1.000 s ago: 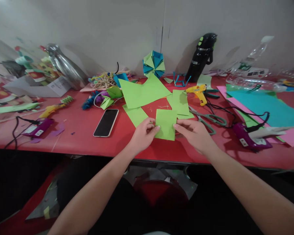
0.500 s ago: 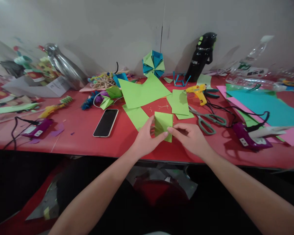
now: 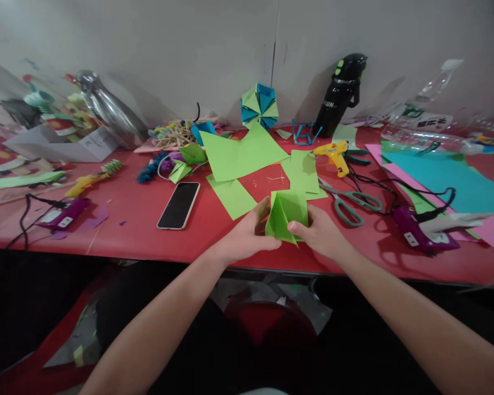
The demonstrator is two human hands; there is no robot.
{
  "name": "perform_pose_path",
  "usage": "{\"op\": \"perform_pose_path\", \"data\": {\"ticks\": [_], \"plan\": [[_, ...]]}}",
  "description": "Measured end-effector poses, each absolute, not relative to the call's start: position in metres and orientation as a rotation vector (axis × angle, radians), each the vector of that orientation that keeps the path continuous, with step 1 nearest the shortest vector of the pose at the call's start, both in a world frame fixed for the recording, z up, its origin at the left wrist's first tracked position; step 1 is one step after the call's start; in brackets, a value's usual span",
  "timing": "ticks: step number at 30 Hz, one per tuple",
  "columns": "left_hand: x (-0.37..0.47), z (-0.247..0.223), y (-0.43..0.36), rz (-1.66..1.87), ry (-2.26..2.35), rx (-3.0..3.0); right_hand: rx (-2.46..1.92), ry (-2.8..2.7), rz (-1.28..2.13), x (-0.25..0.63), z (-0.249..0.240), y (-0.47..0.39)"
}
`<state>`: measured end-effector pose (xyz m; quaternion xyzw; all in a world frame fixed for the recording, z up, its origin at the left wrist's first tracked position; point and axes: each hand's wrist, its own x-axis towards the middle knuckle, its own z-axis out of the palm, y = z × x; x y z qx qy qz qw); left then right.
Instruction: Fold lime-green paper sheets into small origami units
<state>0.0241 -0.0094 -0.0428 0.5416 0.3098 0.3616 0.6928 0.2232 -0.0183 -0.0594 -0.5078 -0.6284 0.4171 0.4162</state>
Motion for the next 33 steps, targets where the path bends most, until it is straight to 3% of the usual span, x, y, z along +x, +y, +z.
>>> {"op": "perform_pose_path", "data": {"ticks": [7, 17, 25, 33], "plan": [[0.023, -0.047, -0.006, 0.794, 0.791, 0.843, -1.245, -1.556, 0.965, 0.220, -0.061, -0.023], [0.020, -0.049, -0.001, 0.849, 0.731, 0.670, -1.490, -1.756, 0.436, 0.222, -0.071, -0.025], [0.029, -0.045, -0.014, 0.787, 0.721, 0.803, -1.630, -1.910, 0.590, 0.211, -0.066, -0.033], [0.024, -0.050, -0.001, 0.920, 0.890, 0.747, -1.416, -1.716, 0.628, 0.229, -0.075, -0.021]]}}
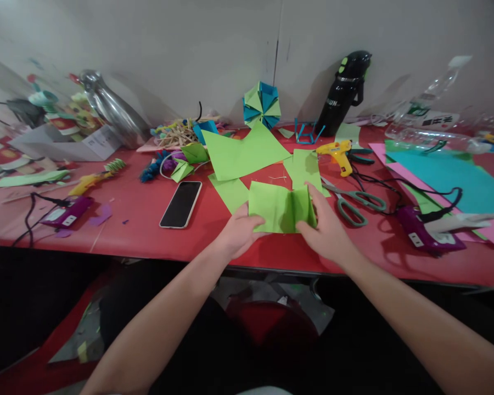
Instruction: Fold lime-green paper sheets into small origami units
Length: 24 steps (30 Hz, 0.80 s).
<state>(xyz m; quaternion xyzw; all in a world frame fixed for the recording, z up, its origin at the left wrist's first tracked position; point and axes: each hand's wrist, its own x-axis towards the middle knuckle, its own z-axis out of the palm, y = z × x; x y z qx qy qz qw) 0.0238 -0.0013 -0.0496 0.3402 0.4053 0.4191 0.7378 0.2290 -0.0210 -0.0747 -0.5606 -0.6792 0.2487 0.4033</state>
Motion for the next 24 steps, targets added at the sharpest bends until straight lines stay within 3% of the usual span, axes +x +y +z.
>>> {"op": "perform_pose_path", "data": {"ticks": [8, 14, 18, 24], "plan": [[0.005, -0.046, 0.013, 0.842, 1.063, 0.961, -1.507, -1.364, 0.861, 0.248, -0.071, -0.003], [-0.004, -0.057, 0.017, 0.910, 1.433, 2.113, -1.494, -1.272, 0.918, 0.249, -0.067, 0.001], [0.001, -0.061, 0.006, 0.637, 1.239, 2.772, -1.476, -1.214, 1.156, 0.245, -0.071, 0.002], [0.009, -0.072, -0.003, 0.326, 1.075, 2.834, -1.556, -1.447, 1.148, 0.251, -0.073, 0.006]]}}
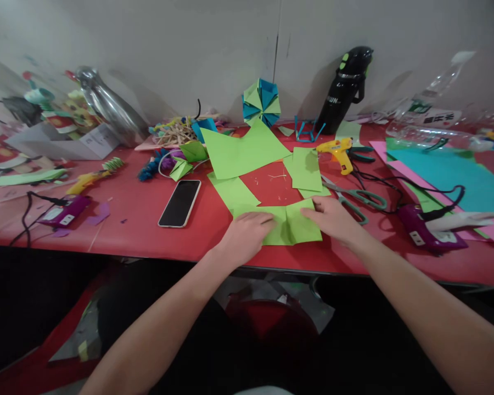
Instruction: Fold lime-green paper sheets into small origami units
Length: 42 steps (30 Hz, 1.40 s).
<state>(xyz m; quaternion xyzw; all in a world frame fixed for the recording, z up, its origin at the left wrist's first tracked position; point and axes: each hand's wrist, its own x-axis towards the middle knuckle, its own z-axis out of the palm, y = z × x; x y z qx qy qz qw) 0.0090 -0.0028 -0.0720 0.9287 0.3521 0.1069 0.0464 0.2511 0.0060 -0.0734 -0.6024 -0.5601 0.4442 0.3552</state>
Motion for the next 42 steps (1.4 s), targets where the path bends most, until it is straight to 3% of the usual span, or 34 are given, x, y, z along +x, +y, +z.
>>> {"op": "perform_pose_path", "data": {"ticks": [6, 11, 22, 34, 42], "plan": [[0.013, -0.078, -0.004, 0.289, 1.170, 2.790, -1.561, -2.030, 0.366, 0.257, -0.080, 0.002], [0.022, -0.075, -0.005, 0.387, 1.222, 2.726, -1.259, -2.180, 0.113, 0.251, -0.090, -0.012], [0.020, -0.076, -0.001, 0.407, 1.224, 2.680, -0.994, -2.260, 0.254, 0.245, -0.093, -0.028], [0.020, -0.082, 0.000, 0.297, 1.122, 2.825, -1.125, -2.215, 0.705, 0.259, -0.076, -0.034], [0.025, -0.078, 0.000, 0.339, 1.163, 2.636, -1.185, -2.201, 0.754, 0.278, -0.059, -0.034]]}}
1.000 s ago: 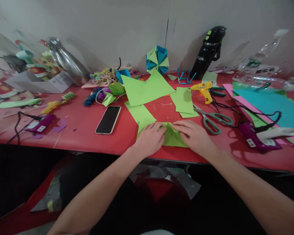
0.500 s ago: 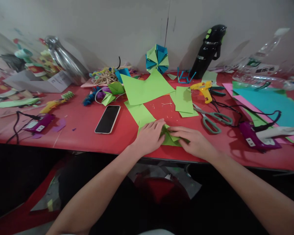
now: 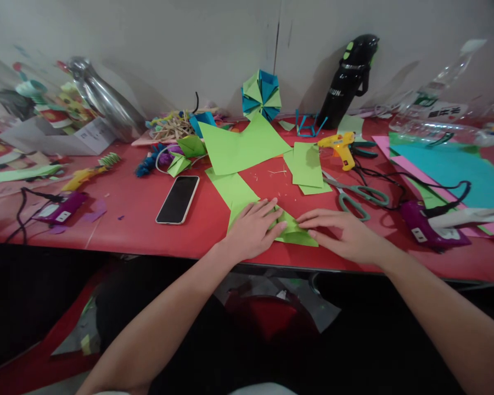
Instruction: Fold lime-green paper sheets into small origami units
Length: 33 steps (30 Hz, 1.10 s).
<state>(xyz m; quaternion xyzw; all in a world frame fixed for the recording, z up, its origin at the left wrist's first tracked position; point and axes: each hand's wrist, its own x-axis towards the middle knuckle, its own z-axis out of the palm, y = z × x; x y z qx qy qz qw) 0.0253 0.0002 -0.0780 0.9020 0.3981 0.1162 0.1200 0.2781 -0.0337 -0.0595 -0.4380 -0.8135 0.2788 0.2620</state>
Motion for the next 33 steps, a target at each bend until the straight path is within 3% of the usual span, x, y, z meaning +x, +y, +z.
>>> {"op": "perform_pose_path", "data": {"ticks": [16, 23, 33], "plan": [[0.017, -0.073, 0.014, 0.228, 1.050, 2.714, -1.144, -2.363, 0.649, 0.275, -0.067, -0.035], [0.015, -0.061, 0.006, 0.478, 1.295, 2.744, -1.191, -2.251, 0.718, 0.262, -0.068, -0.042], [0.018, -0.035, -0.025, 0.461, 1.212, 2.130, -1.110, -1.987, 0.895, 0.228, -0.080, -0.050]]}}
